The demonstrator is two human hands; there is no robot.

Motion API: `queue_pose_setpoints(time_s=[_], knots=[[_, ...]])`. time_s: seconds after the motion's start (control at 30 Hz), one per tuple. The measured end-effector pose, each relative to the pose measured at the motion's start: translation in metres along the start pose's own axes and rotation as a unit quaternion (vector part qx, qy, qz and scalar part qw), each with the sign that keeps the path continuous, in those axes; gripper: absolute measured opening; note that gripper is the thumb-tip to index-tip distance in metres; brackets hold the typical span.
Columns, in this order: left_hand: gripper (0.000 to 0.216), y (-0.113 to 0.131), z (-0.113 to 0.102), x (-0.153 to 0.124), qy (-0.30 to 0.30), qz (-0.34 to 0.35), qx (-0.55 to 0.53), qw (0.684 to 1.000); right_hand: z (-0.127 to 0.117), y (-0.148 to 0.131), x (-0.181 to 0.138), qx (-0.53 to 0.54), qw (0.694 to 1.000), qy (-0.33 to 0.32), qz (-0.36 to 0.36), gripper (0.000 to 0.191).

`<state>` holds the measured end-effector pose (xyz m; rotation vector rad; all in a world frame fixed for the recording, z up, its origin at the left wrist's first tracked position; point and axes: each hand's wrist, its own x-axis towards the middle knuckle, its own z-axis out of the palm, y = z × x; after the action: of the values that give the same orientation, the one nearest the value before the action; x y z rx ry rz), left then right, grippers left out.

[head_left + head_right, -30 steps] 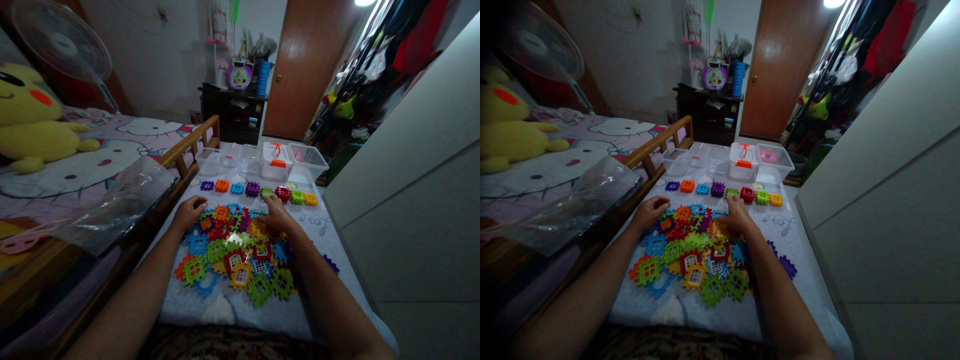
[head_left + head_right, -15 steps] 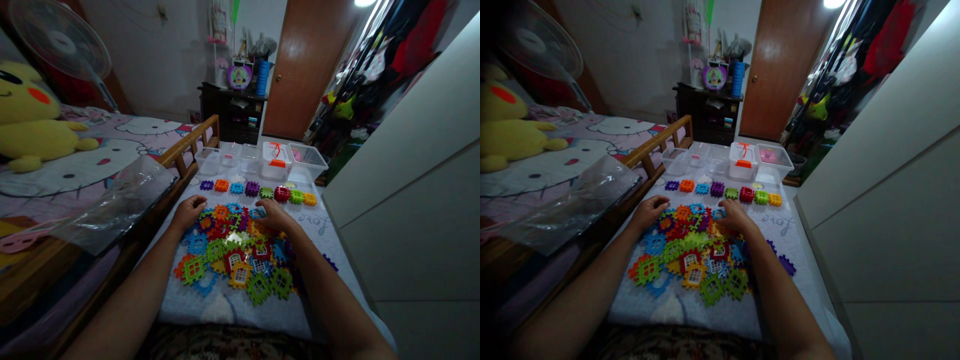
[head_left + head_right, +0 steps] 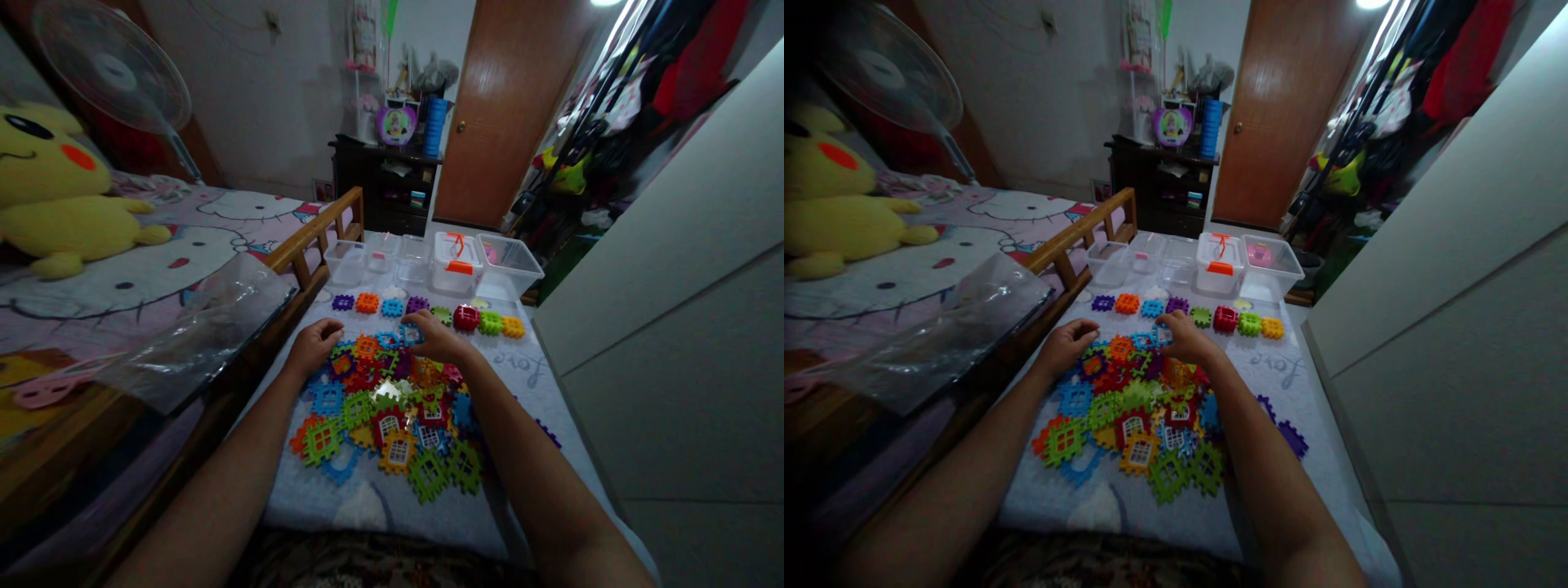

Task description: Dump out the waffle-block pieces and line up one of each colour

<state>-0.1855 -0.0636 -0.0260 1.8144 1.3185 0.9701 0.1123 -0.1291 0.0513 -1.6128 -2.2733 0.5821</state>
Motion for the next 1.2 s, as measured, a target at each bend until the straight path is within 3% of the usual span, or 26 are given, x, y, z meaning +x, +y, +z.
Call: queue_pose_setpoints(time_s=[0.23,0.57,0.83,1.03,1.2], knots=[[0.038,0.008,0.0,-0.002,0.001,-0.012,-0.024,1.0,0.006,-0.014,0.04,-0.036,0.996,-0.074,-0.025,0.061],[0.036,0.007,0.001,-0.002,0.002,-0.013,-0.029,0.999,0.015,-0.02,0.053,-0.084,0.99,-0.112,-0.025,0.058],[0.037,0.008,0.0,-0.002,-0.001,-0.016,-0.032,0.999,0.003,-0.002,0.024,-0.082,0.996,-0.033,0.001,0.056],[0.037,0.006,0.001,-0.001,-0.002,-0.014,-0.027,1.0,0.004,0.017,-0.005,-0.112,0.991,-0.013,0.072,0.053],[0.037,0.006,0.001,-0.002,0.0,-0.012,-0.02,1.0,0.008,0.023,-0.011,-0.096,0.991,0.002,0.089,0.062]])
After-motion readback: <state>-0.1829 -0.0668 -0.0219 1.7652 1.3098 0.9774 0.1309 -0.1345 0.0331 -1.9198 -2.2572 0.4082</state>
